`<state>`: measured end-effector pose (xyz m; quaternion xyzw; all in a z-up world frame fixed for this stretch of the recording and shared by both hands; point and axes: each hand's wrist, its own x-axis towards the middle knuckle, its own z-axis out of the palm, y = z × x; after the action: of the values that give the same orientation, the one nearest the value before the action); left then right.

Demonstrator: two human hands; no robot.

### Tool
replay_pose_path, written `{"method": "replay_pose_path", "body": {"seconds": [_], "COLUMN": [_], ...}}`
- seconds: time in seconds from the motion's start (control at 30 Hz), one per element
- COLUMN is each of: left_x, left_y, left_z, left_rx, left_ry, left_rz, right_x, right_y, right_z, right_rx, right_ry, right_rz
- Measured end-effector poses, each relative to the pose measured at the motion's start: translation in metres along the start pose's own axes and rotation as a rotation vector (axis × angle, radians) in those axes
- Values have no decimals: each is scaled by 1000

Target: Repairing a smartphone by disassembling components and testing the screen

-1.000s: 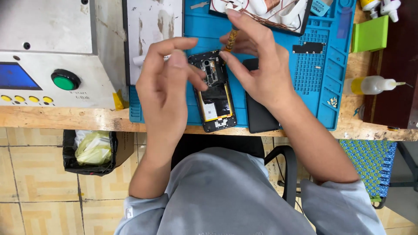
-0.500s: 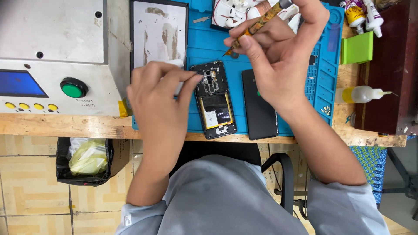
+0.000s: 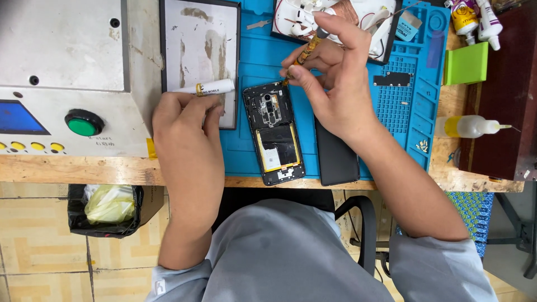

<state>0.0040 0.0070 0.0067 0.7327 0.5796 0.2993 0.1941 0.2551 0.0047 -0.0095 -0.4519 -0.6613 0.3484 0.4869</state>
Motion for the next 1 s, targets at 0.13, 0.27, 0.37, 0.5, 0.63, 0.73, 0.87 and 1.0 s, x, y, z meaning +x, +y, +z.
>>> {"method": "replay_pose_path", "body": {"seconds": [0.13,0.27,0.37,0.5,0.63,0.73,0.87,1.0], "left_x": [2,13,35,66,75,76,83,89], "left_y": [-1,10,19,24,34,26,23,24], "left_z": [3,-4,-11,-9,-5,-1,4,17], "left_rx": [-38,-78,-197,-378,-509,-499,-566,-546], "left_ry": [41,21,-68,-423,-677,-647,-746,-656], "left_rz": [43,83,225,378,362,309,328,365], "right_x": [-1,-3,-5,-7,-10,-2,6,4], "right_y": [-1,2,10,12,12,2,-4,1], "right_z": [-3,-3,-8,-12,-14,-16,-19,-22], "right_rx": [-72,-58,-207,-452,-271,-114,-439,-471], "right_ry": [-17,-15,-24,-3,49,7,13,78], "right_rz": [-17,-26,-148,-316,-187,-212,-362,-302]}}
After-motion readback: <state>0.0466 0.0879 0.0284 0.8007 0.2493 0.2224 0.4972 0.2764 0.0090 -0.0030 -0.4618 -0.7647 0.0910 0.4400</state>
